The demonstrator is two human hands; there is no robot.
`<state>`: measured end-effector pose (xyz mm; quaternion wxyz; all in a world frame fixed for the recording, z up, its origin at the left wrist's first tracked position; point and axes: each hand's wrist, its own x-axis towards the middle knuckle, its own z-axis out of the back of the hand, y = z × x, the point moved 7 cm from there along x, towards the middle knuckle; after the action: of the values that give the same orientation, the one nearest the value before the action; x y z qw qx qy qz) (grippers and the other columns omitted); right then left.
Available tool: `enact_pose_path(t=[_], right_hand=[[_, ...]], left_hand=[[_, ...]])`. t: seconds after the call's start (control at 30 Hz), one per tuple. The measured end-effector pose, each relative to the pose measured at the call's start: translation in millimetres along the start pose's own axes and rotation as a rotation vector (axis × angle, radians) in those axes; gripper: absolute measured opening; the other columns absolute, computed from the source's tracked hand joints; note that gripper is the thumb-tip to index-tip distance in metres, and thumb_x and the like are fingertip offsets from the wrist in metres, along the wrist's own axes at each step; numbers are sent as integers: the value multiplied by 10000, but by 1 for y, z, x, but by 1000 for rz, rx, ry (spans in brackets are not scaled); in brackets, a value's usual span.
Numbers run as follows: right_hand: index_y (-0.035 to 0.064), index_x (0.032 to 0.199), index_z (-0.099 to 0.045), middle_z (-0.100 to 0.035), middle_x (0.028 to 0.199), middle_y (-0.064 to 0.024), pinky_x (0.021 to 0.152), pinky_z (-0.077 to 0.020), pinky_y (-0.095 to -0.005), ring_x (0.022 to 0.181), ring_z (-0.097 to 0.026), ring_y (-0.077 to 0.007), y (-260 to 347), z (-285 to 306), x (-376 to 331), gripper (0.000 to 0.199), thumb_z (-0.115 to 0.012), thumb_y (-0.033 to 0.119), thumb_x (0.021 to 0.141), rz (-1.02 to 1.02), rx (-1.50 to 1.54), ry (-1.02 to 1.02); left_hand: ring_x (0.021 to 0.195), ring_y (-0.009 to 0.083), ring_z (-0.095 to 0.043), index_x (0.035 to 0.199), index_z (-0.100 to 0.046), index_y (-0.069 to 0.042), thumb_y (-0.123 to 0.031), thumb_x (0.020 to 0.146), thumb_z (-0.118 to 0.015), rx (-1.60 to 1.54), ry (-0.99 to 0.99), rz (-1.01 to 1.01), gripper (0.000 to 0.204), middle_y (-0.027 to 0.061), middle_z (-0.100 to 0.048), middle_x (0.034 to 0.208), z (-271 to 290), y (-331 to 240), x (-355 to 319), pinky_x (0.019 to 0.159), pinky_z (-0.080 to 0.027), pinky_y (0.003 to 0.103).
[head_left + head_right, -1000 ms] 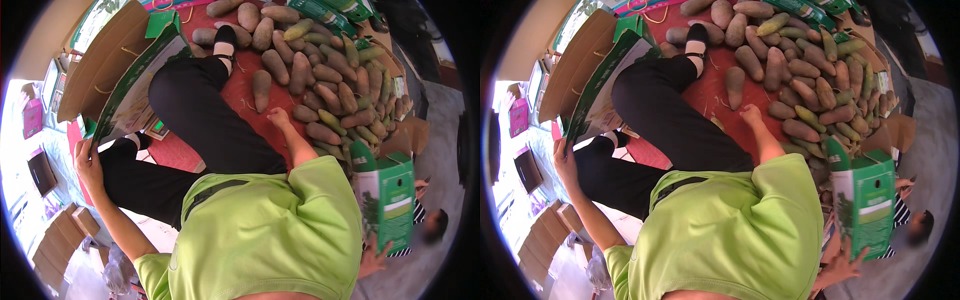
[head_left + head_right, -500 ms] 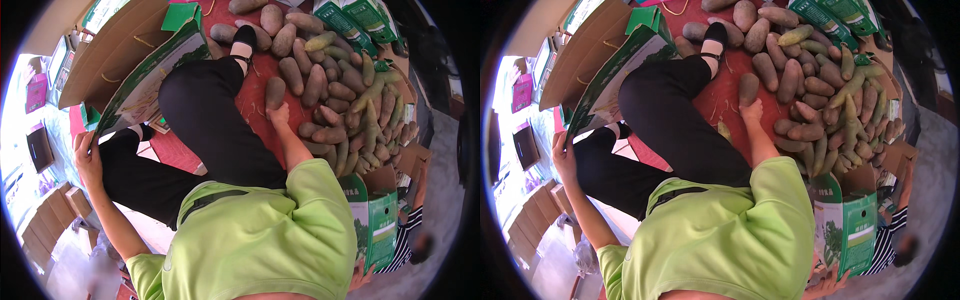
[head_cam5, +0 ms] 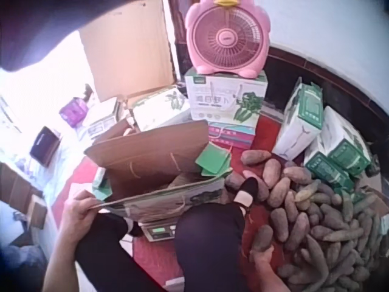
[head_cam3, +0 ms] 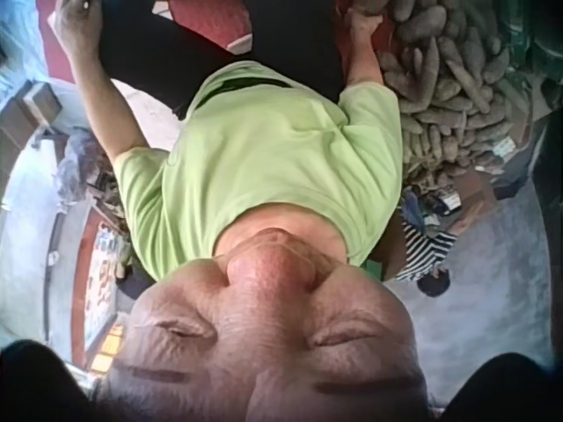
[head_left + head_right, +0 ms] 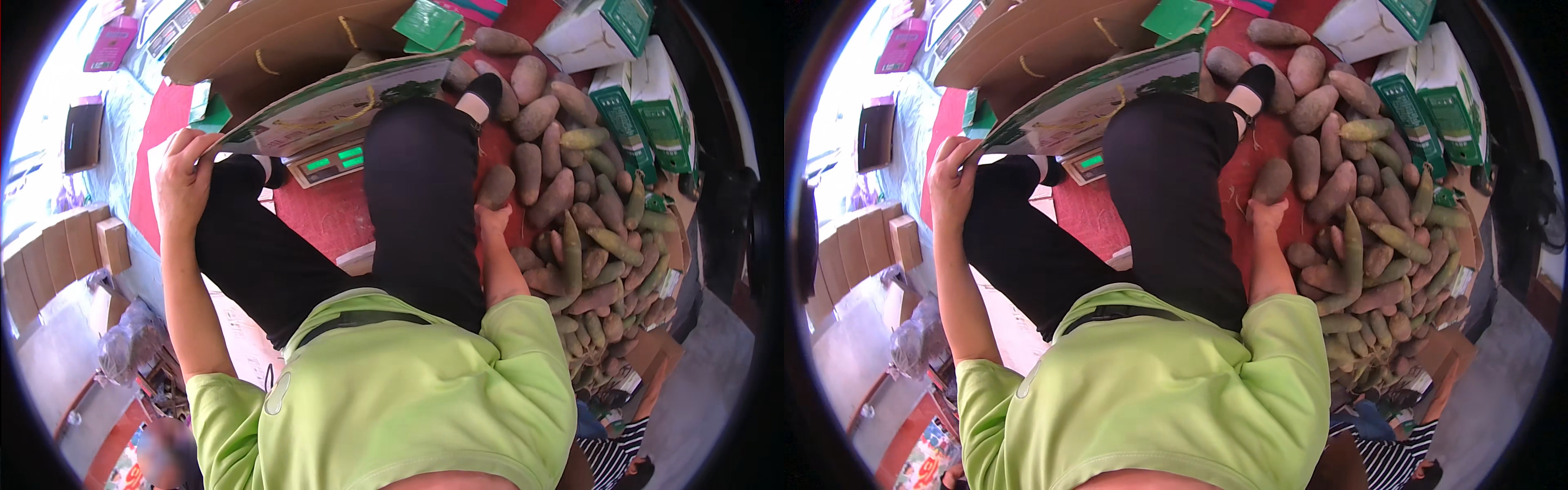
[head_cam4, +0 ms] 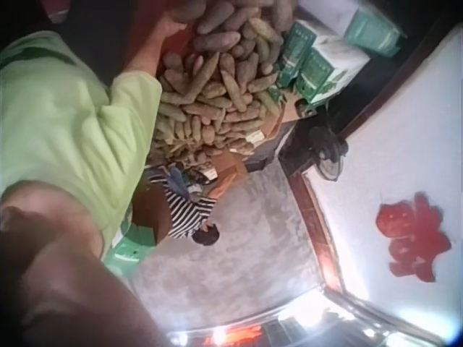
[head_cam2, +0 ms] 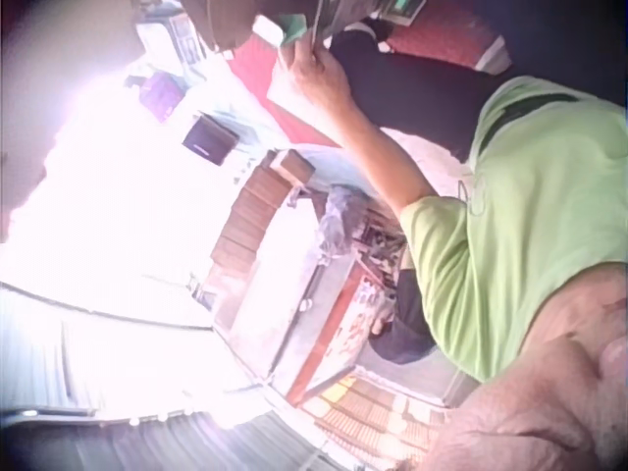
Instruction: Packing sweet potatoes into boxes and weighing them on a digital scale.
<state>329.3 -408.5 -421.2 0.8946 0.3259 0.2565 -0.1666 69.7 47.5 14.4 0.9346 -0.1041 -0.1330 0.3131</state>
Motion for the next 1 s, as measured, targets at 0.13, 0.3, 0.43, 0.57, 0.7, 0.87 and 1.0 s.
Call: enact_pose_path(t=[0.13, 0.3, 0.43, 0.57, 0.7, 0.87, 1.0], right_hand=[[9, 1398, -282, -515, 1262, -193, 869, -492, -402, 1096, -565, -306, 20, 7, -10, 975, -834, 155, 608, -7, 129, 17], [61, 1341, -359, -506, 1258, -131, 797, -504, -438, 1005, -564, -264, 19, 15, -7, 864, -850, 196, 643, -354, 477, 272], [70, 1294, -408, -496, 1224, -89, 754, -508, -451, 1005, -552, -255, 18, 22, -9, 767, -840, 201, 674, -471, 695, 379], [95, 1217, -478, -543, 1051, -44, 718, -498, -334, 844, -566, -194, 61, 49, -16, 598, -803, 202, 726, -122, 682, 424], [96, 1212, -486, -606, 954, -25, 625, -453, -210, 773, -574, -113, 151, 103, -60, 513, -752, 135, 774, 136, 614, 283], [75, 1292, -397, -603, 1069, -110, 702, -456, -275, 905, -591, -165, 268, 155, -107, 650, -753, 107, 749, 578, 643, 362], [26, 1323, -370, -598, 1126, -158, 870, -463, -318, 1022, -588, -216, 350, 177, -159, 691, -742, 88, 743, 801, 605, 441]], left_hand=[[806, 269, -612, 916, -680, -56, -43, 818, -631, -35, -6, 8, 110, 78, -598, 841, 2, 1, -4, 702, -480, 350], [838, 276, -605, 903, -676, -61, -73, 830, -623, -31, -7, 8, 91, 77, -592, 836, 4, -1, -3, 722, -478, 366], [850, 274, -601, 922, -678, -54, -52, 819, -620, -20, 5, -12, 118, 81, -595, 851, 2, 4, -4, 737, -475, 369], [889, 279, -579, 914, -679, -73, -79, 822, -613, -31, 12, -20, 114, 71, -588, 860, 2, 5, -6, 766, -468, 397], [891, 278, -575, 917, -679, -77, -78, 821, -612, -21, 1, -24, 117, 69, -584, 860, 2, 7, -8, 767, -468, 397], [866, 283, -604, 932, -677, -56, -81, 848, -604, 33, -6, -57, 114, 82, -597, 862, 5, 3, -8, 740, -474, 377], [864, 277, -606, 929, -678, -65, -90, 852, -604, 27, -9, -62, 110, 77, -598, 861, 4, 5, -7, 740, -475, 375]])
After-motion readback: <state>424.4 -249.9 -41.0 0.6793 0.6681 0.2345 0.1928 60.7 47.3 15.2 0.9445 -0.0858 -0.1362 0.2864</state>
